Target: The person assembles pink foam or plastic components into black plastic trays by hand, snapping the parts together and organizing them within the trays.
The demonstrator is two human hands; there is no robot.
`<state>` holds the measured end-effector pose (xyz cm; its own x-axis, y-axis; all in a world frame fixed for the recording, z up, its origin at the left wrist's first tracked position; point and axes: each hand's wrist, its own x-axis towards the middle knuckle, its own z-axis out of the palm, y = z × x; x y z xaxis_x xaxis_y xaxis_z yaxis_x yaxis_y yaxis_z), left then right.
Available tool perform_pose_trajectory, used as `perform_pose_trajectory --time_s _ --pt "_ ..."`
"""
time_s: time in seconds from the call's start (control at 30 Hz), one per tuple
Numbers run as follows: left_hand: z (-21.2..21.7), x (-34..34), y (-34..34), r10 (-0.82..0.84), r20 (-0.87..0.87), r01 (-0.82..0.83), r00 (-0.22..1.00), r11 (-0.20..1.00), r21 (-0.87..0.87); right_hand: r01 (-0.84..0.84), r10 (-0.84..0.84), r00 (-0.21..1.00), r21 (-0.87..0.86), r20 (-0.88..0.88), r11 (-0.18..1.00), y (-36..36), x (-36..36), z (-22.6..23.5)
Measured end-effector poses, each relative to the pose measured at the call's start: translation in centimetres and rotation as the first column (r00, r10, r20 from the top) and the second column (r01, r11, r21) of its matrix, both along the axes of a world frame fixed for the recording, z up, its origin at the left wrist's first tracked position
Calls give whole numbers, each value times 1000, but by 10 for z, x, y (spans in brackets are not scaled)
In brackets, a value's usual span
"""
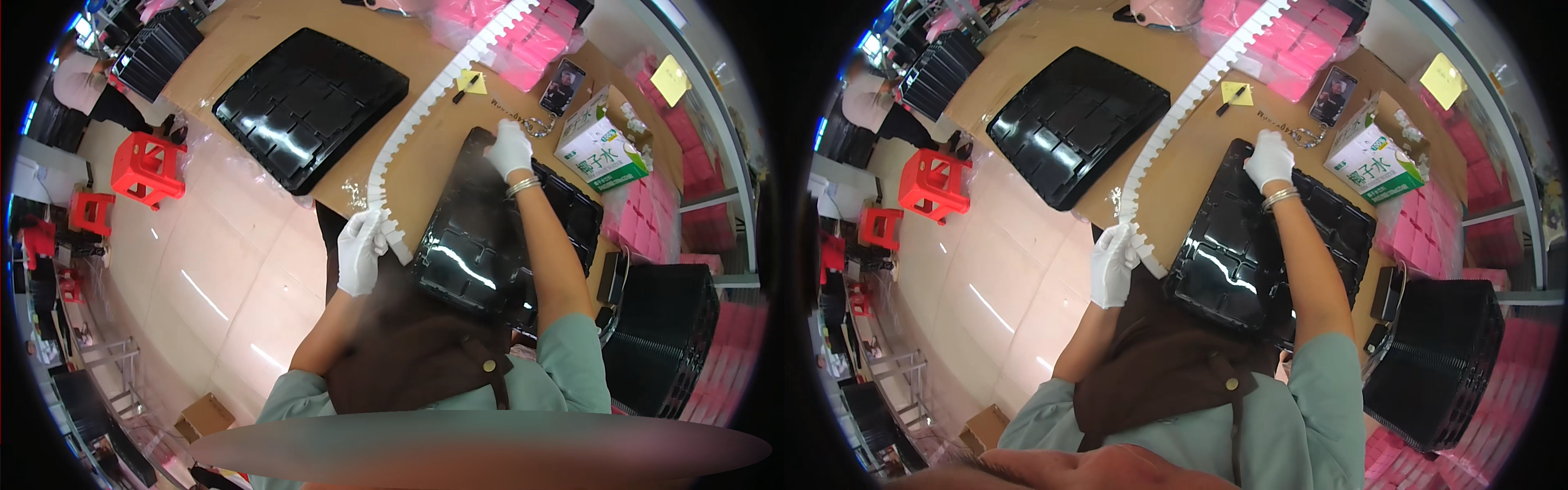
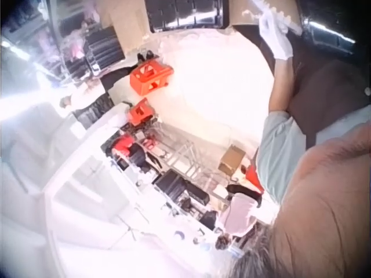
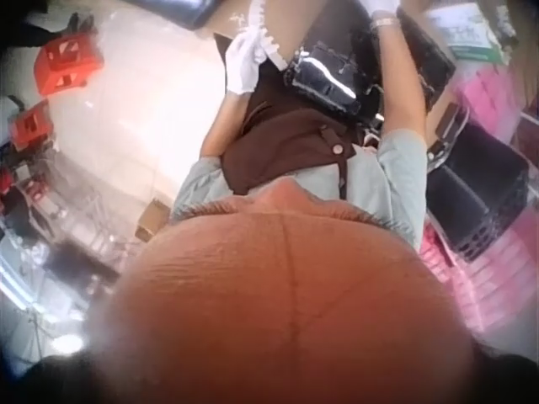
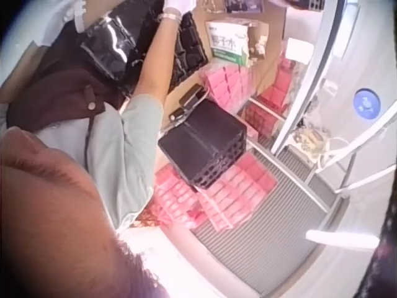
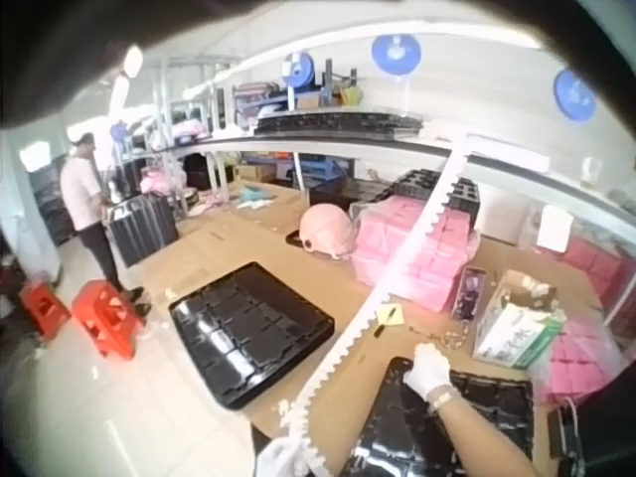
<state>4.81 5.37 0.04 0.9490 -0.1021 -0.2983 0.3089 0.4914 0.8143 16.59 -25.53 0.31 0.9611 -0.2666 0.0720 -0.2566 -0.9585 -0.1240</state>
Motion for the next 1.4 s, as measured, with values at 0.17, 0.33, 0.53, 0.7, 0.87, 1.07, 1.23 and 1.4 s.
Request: perform_pose_trajectory --time_s 0.17,0.33,0.53,0.7,0.87,1.07,1.23,1.4 --pt "10 1 -8 -28 46 28 999 1000 -7 -7 -2 988 59 152 998 27 -25 27" --pt "14 -5 -14 -7 55 6 998 1000 14 -192 258 962 890 87 414 131 -128 42" --pt "10 -12 -19 -64 83 66 995 997 -29 -17 48 999 1000 16 14 149 -155 31" --pt "15 -15 -23 -106 63 109 992 992 -57 -56 19 998 995 54 78 141 -167 31" --pt "24 -10 -29 -184 -30 181 983 980 -78 -71 11 997 983 70 170 137 -175 32" --pt "3 1 -32 -285 -125 238 950 925 -296 -277 -8 951 859 310 431 136 -185 44" --pt "-4 9 -16 -76 -68 56 995 965 -254 -324 130 945 801 300 503 106 -180 45" --pt "1 1 -17 -22 -58 18 998 996 -82 -290 347 937 449 -47 845 124 -178 26"
